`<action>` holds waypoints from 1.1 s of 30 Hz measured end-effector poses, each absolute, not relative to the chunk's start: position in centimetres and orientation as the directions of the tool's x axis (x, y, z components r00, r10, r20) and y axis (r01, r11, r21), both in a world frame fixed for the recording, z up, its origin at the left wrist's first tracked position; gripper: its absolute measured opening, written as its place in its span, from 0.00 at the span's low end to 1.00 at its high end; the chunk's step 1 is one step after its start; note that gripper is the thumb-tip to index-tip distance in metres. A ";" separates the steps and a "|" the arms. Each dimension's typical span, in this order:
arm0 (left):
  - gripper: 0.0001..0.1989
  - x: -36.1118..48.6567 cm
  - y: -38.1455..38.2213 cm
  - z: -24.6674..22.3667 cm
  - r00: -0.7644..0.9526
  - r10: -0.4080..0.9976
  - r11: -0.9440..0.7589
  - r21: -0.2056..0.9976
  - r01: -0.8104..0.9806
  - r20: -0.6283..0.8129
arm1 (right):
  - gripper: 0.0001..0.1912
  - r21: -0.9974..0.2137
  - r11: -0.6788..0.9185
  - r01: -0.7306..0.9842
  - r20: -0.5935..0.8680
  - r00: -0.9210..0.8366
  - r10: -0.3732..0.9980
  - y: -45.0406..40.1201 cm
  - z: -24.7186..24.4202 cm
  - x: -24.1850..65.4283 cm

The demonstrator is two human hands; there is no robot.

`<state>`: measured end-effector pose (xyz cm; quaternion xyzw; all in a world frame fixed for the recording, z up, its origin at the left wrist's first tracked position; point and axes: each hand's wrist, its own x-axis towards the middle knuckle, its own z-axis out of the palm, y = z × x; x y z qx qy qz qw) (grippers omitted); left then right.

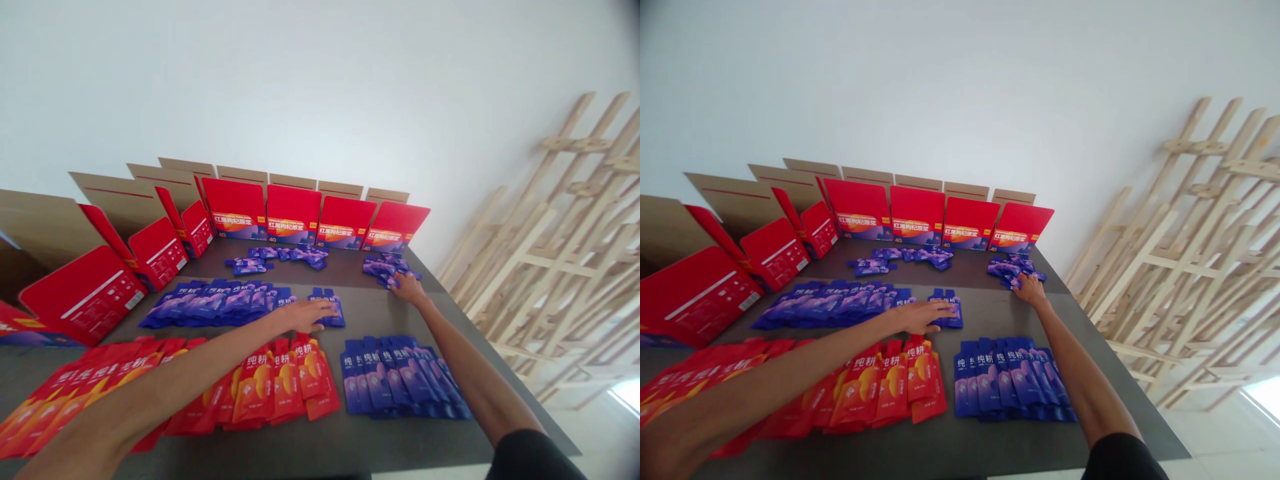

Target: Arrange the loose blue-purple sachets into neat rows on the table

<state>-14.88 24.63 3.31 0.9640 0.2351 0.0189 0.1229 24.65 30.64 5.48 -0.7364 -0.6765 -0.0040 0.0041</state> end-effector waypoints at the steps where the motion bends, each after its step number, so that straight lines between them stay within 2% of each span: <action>1: 0.31 -15.0 24.7 3.3 0.890 0.456 -0.860 0.251 0.444 -0.009 | 0.27 0.022 -0.075 0.997 0.002 0.075 0.997 30.4 5.7 24.2; 6: 0.33 -15.5 24.7 3.3 0.896 0.445 -0.868 0.253 0.427 0.015 | 0.27 0.085 -0.024 0.996 -0.064 0.030 0.997 28.1 5.7 21.0; 14: 0.31 -15.5 24.5 4.1 0.894 0.448 -0.862 0.263 0.432 -0.002 | 0.32 -0.043 0.073 0.996 -0.146 -0.078 0.986 23.3 5.0 13.4; 24: 0.31 -15.1 24.2 4.7 0.893 0.450 -0.875 0.190 0.446 -0.022 | 0.35 -0.102 0.225 0.969 -0.191 -0.241 0.952 20.1 6.9 8.2; 28: 0.36 -14.7 24.6 3.9 0.885 0.464 -0.872 0.183 0.454 0.020 | 0.31 -0.137 0.124 0.983 -0.120 -0.141 0.983 22.3 7.3 10.9; 31: 0.38 -14.5 24.8 3.4 0.903 0.424 -0.896 0.173 0.408 0.068 | 0.27 -0.106 -0.051 0.993 0.019 0.054 0.998 25.5 7.3 15.5; 33: 0.37 -14.5 24.8 3.2 0.913 0.401 -0.908 0.168 0.385 0.073 | 0.29 -0.061 -0.183 0.981 0.041 0.186 0.982 27.4 6.8 18.8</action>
